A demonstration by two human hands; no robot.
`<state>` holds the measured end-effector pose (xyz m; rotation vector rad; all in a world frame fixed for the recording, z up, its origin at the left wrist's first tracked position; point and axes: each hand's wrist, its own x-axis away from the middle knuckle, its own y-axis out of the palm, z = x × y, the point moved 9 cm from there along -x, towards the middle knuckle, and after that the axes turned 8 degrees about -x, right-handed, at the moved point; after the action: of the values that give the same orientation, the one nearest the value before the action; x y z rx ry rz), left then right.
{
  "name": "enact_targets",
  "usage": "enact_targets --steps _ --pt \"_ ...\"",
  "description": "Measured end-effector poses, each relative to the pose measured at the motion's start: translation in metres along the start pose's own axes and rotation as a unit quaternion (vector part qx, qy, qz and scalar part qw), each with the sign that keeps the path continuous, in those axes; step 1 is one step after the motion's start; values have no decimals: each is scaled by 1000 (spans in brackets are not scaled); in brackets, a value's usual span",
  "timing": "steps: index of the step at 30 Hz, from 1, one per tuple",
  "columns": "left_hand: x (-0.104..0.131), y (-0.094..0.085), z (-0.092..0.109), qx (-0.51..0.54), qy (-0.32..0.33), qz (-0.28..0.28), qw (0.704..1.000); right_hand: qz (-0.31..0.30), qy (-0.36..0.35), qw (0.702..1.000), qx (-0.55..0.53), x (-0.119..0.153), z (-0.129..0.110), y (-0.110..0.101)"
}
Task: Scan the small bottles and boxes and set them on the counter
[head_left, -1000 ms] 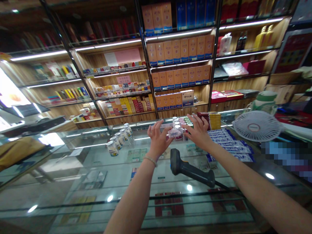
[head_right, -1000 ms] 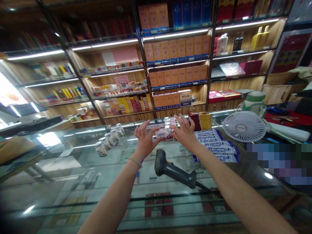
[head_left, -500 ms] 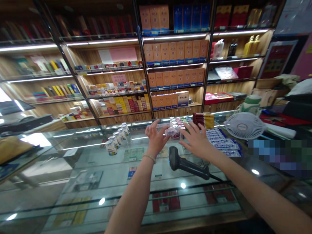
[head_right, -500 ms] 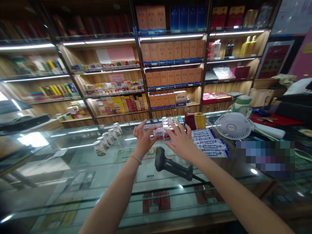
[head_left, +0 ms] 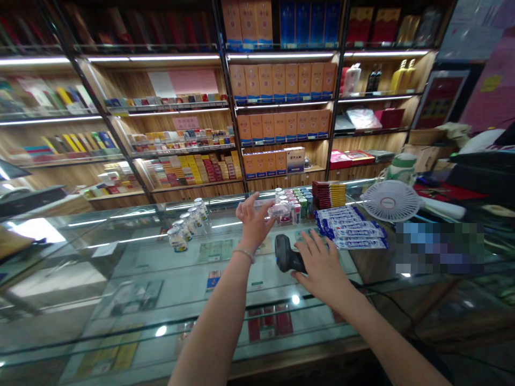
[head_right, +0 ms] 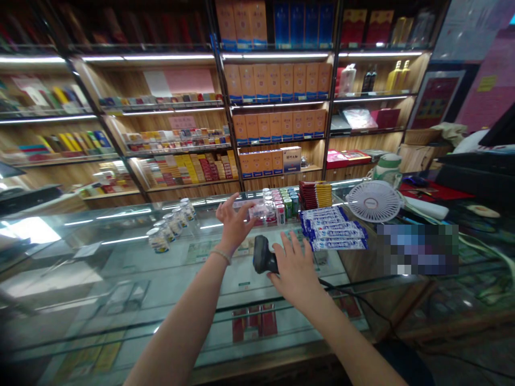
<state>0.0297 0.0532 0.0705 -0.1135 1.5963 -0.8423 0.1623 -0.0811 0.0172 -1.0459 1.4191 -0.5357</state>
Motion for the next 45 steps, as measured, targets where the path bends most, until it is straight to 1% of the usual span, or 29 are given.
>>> enact_targets --steps 5,9,12,17,20,23,27,31,34,39,42,45 --pt "1 2 0 -2 3 3 1000 24 9 1000 -1 -5 -4 0" --pt "1 1 -1 -5 1 4 1000 44 2 999 -24 -3 -6 -7" --pt "1 1 -3 -8 -4 2 1000 29 44 996 -65 1 0 -15" --pt "2 1 -7 -3 -12 4 1000 -4 114 984 -134 4 13 -28" --pt "3 1 -8 -1 -15 6 1000 -29 139 978 -151 2 18 -31" --pt "3 -2 -8 0 -16 14 1000 -52 146 978 -141 -1 19 -27" --pt "3 -3 -9 6 -18 17 1000 -61 139 981 -118 -2 18 -22" --pt "2 -2 -8 1 -19 13 1000 -29 140 982 -121 -1 21 -28" --pt "3 -2 -8 -8 -18 13 1000 -5 128 985 -116 -1 19 -34" --pt "3 -1 -9 -10 -19 13 1000 -20 116 989 -92 -3 18 -30" --pt "2 -2 -9 -6 -20 10 1000 -10 81 994 -79 -5 15 -25" --pt "2 -3 -9 -8 -19 11 1000 32 26 998 -55 -7 9 -23"
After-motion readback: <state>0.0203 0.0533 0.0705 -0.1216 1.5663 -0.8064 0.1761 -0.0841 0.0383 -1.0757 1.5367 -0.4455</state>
